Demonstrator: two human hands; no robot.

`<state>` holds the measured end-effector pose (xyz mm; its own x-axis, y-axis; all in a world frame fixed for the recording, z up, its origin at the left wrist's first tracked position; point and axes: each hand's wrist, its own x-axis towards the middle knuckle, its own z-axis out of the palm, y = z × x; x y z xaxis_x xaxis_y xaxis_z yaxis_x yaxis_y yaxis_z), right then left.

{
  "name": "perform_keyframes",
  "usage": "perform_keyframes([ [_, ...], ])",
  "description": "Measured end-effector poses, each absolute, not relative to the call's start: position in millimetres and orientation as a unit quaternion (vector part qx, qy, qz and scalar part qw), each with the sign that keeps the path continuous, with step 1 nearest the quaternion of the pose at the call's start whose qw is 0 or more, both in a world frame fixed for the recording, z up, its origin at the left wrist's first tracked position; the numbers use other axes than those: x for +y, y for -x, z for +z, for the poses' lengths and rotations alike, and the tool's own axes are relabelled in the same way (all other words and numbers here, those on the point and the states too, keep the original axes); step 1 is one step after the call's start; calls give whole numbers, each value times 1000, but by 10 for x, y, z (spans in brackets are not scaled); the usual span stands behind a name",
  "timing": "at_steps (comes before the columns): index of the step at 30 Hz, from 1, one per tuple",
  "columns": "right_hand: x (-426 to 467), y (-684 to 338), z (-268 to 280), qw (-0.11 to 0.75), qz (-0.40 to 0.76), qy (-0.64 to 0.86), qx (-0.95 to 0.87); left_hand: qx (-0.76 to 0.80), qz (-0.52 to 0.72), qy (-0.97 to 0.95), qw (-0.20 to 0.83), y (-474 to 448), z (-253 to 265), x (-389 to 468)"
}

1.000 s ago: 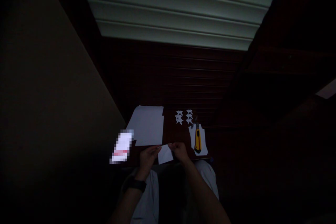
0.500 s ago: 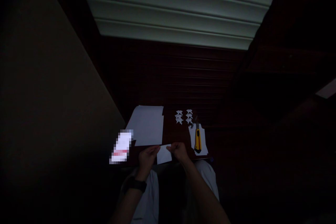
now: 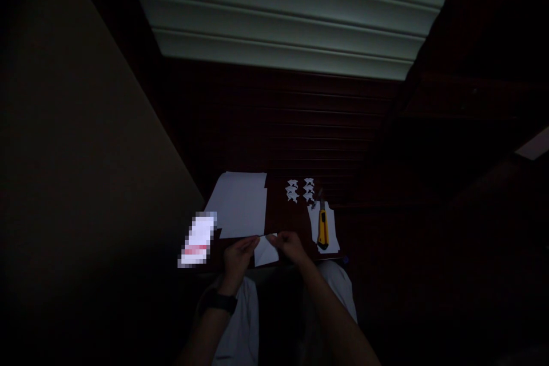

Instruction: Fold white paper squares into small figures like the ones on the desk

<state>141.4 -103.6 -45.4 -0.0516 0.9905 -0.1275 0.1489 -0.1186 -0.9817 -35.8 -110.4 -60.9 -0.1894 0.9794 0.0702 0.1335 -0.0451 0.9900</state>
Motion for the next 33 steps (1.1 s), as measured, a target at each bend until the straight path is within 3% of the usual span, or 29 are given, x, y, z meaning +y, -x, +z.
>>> perform_keyframes([
  [20, -1018, -1402, -558, 413, 476, 578, -518, 566, 534, -481, 404, 307, -523, -1131],
  [33, -1077, -1386, -442, 357, 536, 558, -524, 570, 541, -463, 410, 348, -570, -1112],
])
